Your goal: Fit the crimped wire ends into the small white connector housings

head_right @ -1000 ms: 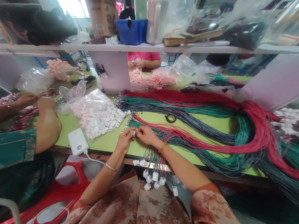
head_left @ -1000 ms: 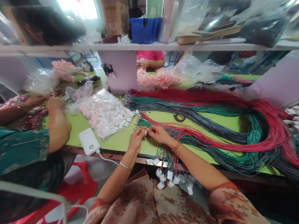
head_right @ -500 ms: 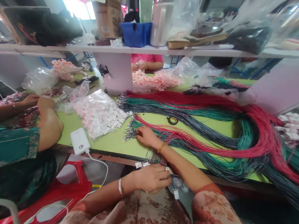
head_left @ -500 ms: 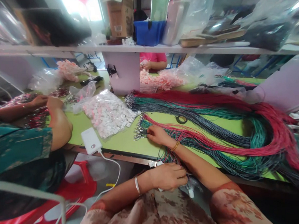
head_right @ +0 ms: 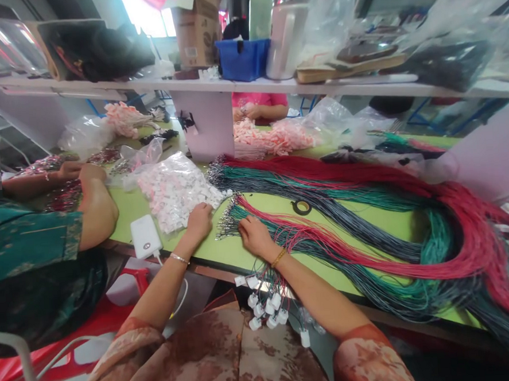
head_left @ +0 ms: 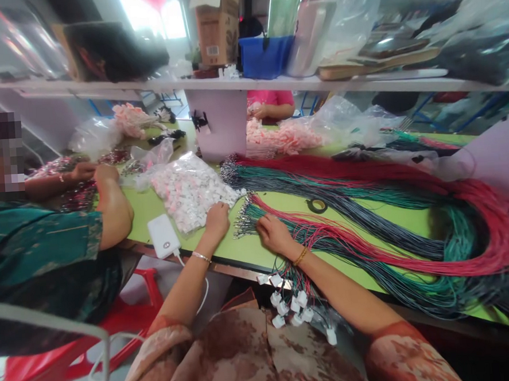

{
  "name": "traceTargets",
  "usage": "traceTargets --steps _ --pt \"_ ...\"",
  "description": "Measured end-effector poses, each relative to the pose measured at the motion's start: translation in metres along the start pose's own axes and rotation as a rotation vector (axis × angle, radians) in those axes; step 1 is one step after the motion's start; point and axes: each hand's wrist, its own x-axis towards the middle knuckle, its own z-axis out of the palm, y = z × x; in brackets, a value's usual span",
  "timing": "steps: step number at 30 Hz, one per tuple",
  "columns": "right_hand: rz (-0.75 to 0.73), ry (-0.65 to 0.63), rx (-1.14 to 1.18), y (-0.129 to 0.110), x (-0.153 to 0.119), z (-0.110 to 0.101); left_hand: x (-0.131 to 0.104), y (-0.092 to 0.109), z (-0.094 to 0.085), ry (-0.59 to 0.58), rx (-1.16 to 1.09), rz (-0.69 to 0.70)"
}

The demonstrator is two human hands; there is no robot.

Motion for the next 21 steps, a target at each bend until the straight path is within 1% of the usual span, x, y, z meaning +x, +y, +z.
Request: traceTargets --steps 2,3,5,7,8,9,10,11,13,14,15,17,21 --pt "0.006 0.028 0.049 0.001 0.0 0.0 0.001 -0.001 0.003 -0.004 -0.009 0.019" --pt "0.01 0.041 0.079 0.002 0.0 -0.001 0.0 0.0 0.003 0.015 -0.027 0.012" --pt "0.016 0.064 0.158 0.001 0.002 -0.003 -0.004 0.004 0.001 0.104 -0.122 -0.025" --pt "0.013 0.088 0.247 0.0 0.005 -0.006 -0.009 0.009 -0.003 0.226 -0.329 -0.076" --pt "0.011 0.102 0.293 -0.002 0.006 -0.007 -0.011 0.012 -0.004 0.264 -0.48 -0.105" --pt "0.01 0.113 0.338 -0.004 0.008 -0.009 -0.014 0.016 -0.005 0.271 -0.66 -0.139" --pt "0.011 0.121 0.385 -0.006 0.01 -0.01 -0.016 0.02 -0.004 0.244 -0.862 -0.178" --pt "0.017 0.128 0.435 -0.008 0.011 -0.011 -0.018 0.025 -0.003 0.186 -1.07 -0.223" --pt "0.036 0.139 0.54 -0.012 0.013 -0.013 -0.023 0.035 0.0 0.027 -1.441 -0.317" --pt "0.046 0.144 0.587 -0.014 0.013 -0.014 -0.025 0.04 0.002 -0.044 -1.581 -0.354" --pt "0.054 0.147 0.627 -0.015 0.014 -0.015 -0.027 0.043 0.004 -0.097 -1.687 -0.382" --pt "0.075 0.15 0.67 -0.016 0.013 -0.017 -0.03 0.049 0.006 -0.154 -1.821 -0.42" --pt "0.127 0.169 0.61 -0.017 0.01 -0.021 -0.031 0.053 0.006 -0.199 -1.936 -0.429"
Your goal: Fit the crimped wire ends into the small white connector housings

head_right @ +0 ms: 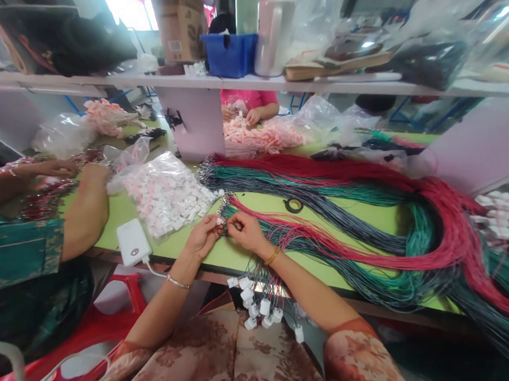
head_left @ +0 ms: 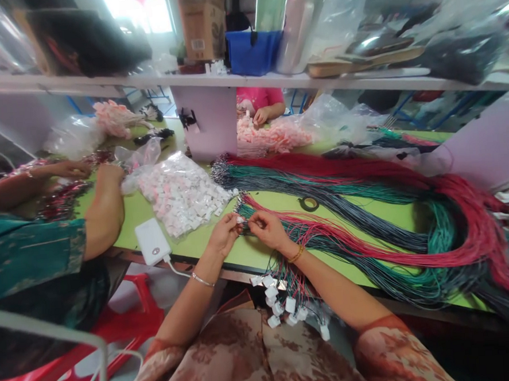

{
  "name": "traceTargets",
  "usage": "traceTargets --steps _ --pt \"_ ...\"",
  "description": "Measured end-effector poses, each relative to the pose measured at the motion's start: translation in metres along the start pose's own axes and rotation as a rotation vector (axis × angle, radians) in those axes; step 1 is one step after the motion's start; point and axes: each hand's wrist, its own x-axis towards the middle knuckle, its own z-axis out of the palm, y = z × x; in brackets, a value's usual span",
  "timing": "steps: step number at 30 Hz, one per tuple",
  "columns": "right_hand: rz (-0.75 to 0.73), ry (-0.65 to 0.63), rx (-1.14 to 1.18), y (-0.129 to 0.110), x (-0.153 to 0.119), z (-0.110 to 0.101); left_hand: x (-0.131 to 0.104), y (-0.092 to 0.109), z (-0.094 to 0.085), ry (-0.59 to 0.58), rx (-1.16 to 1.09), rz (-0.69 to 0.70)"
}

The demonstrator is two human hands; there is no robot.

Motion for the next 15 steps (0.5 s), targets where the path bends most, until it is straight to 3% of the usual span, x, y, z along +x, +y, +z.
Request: traceTargets --steps 5,15 --pt "-0.041 0.019 -0.098 0.0003 -0.0035 -0.0041 -0.0012 0.0004 0.0024 -0.044 -0.003 -0.016" --pt "-0.159 -0.043 -0.227 0.0005 -0.0051 -0.0055 -0.0028 -0.0066 0.0062 0.022 0.097 0.003"
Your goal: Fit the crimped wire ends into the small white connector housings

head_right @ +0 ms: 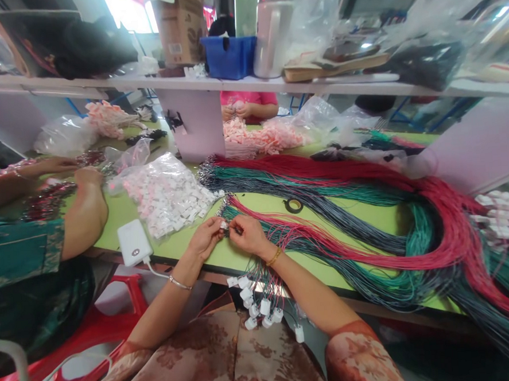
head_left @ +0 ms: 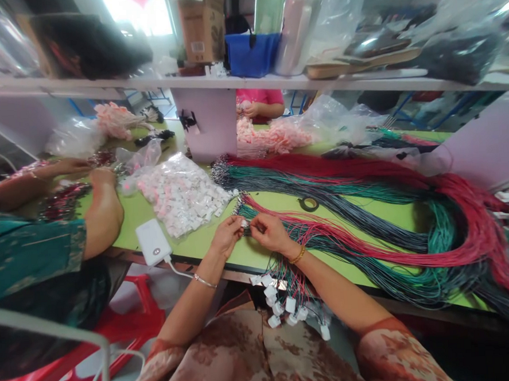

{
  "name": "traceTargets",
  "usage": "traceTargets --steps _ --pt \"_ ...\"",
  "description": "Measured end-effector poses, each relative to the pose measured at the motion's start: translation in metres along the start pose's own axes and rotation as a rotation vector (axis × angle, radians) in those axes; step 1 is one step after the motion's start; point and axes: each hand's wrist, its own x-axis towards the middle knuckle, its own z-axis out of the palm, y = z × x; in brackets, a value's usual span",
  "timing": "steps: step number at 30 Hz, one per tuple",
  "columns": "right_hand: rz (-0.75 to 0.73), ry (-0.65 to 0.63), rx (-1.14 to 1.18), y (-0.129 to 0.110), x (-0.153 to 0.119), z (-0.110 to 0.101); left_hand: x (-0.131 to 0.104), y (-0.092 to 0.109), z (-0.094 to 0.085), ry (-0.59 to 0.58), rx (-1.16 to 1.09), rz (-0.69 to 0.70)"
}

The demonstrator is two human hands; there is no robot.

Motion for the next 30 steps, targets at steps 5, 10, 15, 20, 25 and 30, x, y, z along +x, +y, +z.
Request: traceTargets --steps 5,10,15,20,25,30 --pt "0.005 -0.053 -0.001 0.006 -0.001 0.002 0.002 -0.01 0.005 0.103 0.11 0.063" --pt "0.045 -0.093 -0.043 0.006 -0.006 0.005 0.003 -0.019 0.002 0.148 0.104 0.067" --pt "0.073 -0.139 0.043 0.021 0.007 -0.006 0.002 -0.02 -0.004 0.134 0.13 0.036" --pt "0.151 -0.226 -0.252 0.045 0.036 -0.021 0.003 -0.018 -0.008 0.09 0.136 0.018" --pt "0.179 -0.286 -0.42 0.047 0.043 -0.016 0.002 -0.016 -0.009 0.063 0.121 0.002" --pt "0.208 -0.257 -0.436 0.045 0.04 -0.018 -0.001 -0.013 0.0 0.058 0.111 0.021"
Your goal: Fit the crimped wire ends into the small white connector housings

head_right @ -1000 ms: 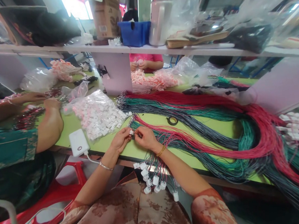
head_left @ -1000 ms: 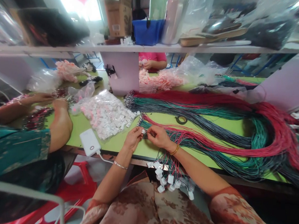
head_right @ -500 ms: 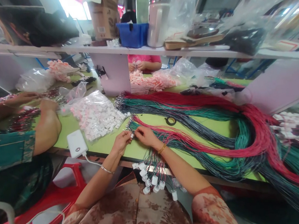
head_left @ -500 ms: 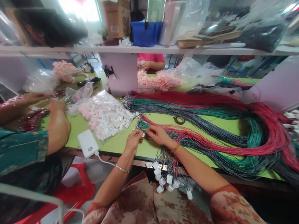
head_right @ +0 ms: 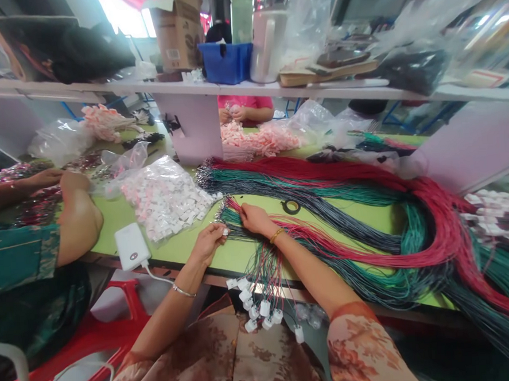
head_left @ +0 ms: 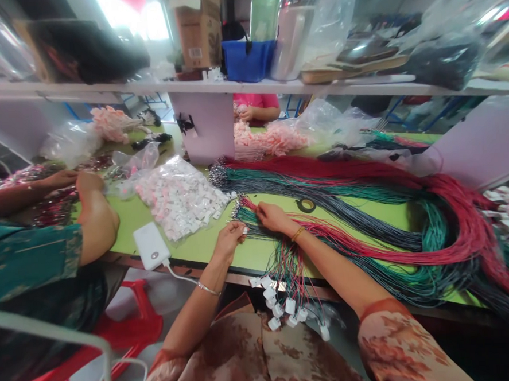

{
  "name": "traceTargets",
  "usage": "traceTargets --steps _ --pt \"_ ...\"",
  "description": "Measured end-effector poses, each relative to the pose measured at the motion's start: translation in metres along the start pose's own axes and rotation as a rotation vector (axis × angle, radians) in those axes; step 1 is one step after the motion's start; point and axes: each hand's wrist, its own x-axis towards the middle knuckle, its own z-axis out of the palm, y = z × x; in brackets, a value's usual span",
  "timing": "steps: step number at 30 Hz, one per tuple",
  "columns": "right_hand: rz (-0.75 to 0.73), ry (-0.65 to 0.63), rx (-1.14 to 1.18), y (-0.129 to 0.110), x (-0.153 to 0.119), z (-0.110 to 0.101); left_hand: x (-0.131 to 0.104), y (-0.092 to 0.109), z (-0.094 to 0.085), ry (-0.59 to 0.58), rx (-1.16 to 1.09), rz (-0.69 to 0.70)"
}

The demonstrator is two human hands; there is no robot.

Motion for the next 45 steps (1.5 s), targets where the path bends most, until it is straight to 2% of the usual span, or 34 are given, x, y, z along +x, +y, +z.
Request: traceTargets --steps 4,9,12,14,19,22,32,40,45 --pt "0.023 0.0 0.012 -0.006 0.003 -0.007 0.004 -0.002 0.009 0.04 -0.056 0.024" --pt "0.141 -0.088 -0.097 -0.009 0.015 -0.026 0.009 -0.007 0.009 0.086 -0.062 -0.003" --pt "0.198 0.005 0.011 -0.005 0.018 -0.037 0.009 -0.008 0.007 0.061 -0.06 -0.003" --pt "0.144 0.093 0.146 -0.006 0.02 -0.038 0.008 -0.009 0.006 0.056 -0.058 0.002" --pt "-0.063 0.103 0.613 -0.032 0.027 -0.03 0.009 -0.012 0.006 0.065 -0.088 0.009" --pt "-0.111 0.106 0.732 -0.042 0.026 -0.026 0.009 -0.014 0.005 0.062 -0.112 0.014" --pt "-0.147 0.027 0.729 -0.016 -0.025 0.005 0.01 -0.015 0.0 0.014 -0.209 0.022" --pt "-0.149 0.075 0.65 -0.018 -0.029 0.016 0.009 -0.014 0.001 0.008 -0.217 0.006" --pt "-0.205 0.139 0.528 -0.024 -0.031 0.023 0.006 -0.019 0.003 0.013 -0.126 0.086"
